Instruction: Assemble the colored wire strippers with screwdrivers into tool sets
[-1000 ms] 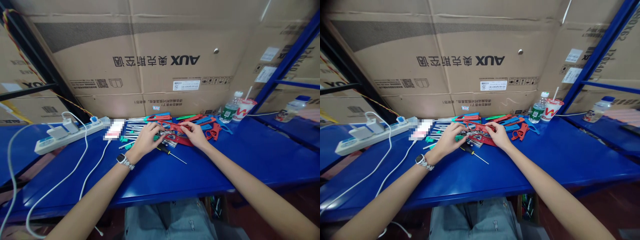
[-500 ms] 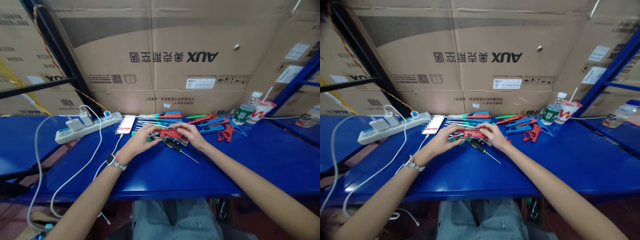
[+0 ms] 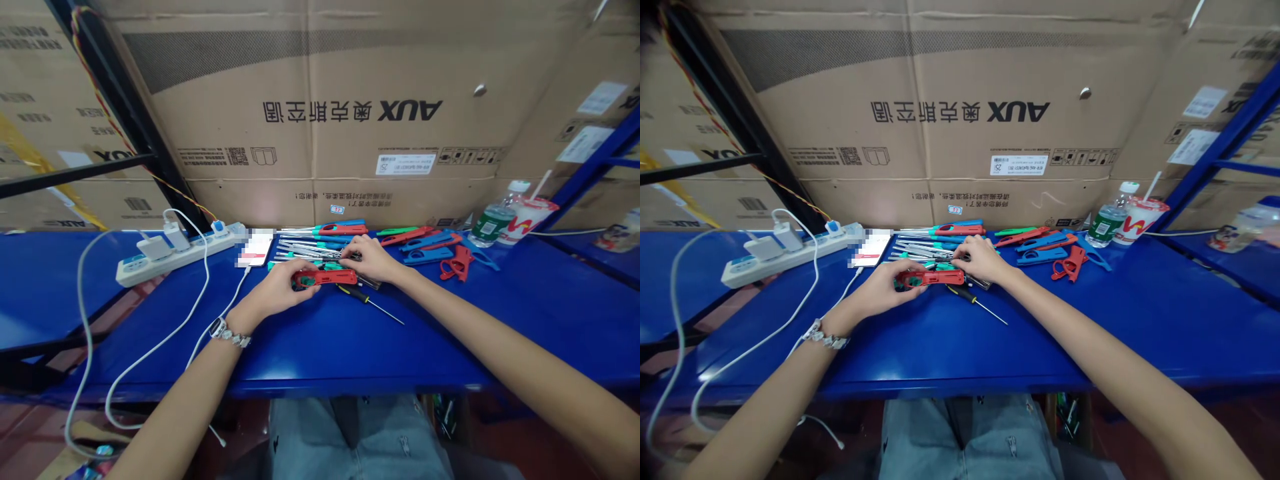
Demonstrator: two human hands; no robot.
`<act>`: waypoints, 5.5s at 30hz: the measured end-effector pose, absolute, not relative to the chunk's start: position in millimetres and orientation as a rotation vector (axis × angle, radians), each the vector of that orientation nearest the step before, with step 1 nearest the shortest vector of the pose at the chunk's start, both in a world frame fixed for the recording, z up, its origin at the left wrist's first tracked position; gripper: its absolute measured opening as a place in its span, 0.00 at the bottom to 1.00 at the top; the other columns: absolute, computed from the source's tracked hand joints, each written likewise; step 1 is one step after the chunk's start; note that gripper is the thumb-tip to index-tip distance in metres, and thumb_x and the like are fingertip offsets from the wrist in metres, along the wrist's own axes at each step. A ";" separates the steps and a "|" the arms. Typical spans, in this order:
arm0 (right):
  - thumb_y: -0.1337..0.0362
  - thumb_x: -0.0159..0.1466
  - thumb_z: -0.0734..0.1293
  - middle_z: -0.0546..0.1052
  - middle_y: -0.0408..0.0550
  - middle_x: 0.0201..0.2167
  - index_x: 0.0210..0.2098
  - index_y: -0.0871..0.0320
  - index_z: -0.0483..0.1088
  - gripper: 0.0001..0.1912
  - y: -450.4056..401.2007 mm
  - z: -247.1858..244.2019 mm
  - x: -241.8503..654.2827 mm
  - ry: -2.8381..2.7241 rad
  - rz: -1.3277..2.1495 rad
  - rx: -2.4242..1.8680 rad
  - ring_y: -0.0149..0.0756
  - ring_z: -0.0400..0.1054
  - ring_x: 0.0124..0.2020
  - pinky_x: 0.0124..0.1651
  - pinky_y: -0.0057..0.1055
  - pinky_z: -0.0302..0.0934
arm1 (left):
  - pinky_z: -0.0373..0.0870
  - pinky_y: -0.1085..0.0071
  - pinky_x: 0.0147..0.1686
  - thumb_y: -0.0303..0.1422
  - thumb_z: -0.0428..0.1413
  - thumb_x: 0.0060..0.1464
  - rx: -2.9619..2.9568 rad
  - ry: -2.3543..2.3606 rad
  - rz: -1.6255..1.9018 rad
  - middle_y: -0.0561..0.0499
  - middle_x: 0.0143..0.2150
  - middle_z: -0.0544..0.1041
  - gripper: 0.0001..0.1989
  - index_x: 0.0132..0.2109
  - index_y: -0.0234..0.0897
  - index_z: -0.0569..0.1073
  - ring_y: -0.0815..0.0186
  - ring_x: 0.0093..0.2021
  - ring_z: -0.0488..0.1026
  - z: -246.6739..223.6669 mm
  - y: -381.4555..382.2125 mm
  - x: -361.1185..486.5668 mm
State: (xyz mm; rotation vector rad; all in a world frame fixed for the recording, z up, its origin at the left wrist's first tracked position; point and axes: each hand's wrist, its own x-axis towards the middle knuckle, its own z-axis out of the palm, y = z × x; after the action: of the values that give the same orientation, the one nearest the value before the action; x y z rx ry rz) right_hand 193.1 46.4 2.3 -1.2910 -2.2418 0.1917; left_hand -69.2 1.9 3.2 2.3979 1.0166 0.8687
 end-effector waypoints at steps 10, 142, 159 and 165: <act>0.63 0.64 0.71 0.82 0.47 0.34 0.33 0.55 0.78 0.04 42.2 4.0 196.2 -2.001 0.513 -1.169 0.40 0.74 0.36 0.45 0.39 0.64 | 0.73 0.55 0.49 0.42 0.62 0.61 2.601 1.001 0.833 0.46 0.45 0.78 0.13 0.48 0.40 0.77 0.56 0.47 0.75 -4.7 1.4 -64.6; 0.69 0.67 0.64 0.82 0.51 0.52 0.58 0.54 0.68 0.20 35.5 -3.5 219.2 -1.929 0.430 -1.057 0.43 0.75 0.56 0.61 0.45 0.64 | 0.75 0.64 0.44 0.35 0.53 0.69 2.405 1.169 1.530 0.46 0.48 0.82 0.12 0.53 0.38 0.77 0.59 0.46 0.79 11.0 32.1 -39.7; 0.72 0.63 0.62 0.76 0.48 0.38 0.49 0.56 0.74 0.16 26.8 9.8 201.8 -2.066 0.307 -1.069 0.39 0.70 0.36 0.44 0.37 0.64 | 0.73 0.65 0.37 0.33 0.53 0.69 2.369 1.087 1.679 0.48 0.41 0.80 0.08 0.51 0.40 0.75 0.64 0.38 0.76 16.6 26.6 -31.0; 0.65 0.64 0.71 0.77 0.47 0.38 0.39 0.56 0.77 0.04 28.5 5.2 195.0 -2.138 0.266 -1.064 0.35 0.69 0.34 0.43 0.34 0.61 | 0.73 0.65 0.38 0.33 0.53 0.69 2.376 1.068 1.682 0.49 0.39 0.79 0.08 0.50 0.39 0.76 0.64 0.37 0.76 16.3 24.9 -27.8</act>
State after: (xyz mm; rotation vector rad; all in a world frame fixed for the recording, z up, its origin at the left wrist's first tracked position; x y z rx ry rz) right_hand 195.0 28.5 5.2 -1.0640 -2.1385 0.2659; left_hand -27.8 24.9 16.3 2.3758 1.0679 1.6821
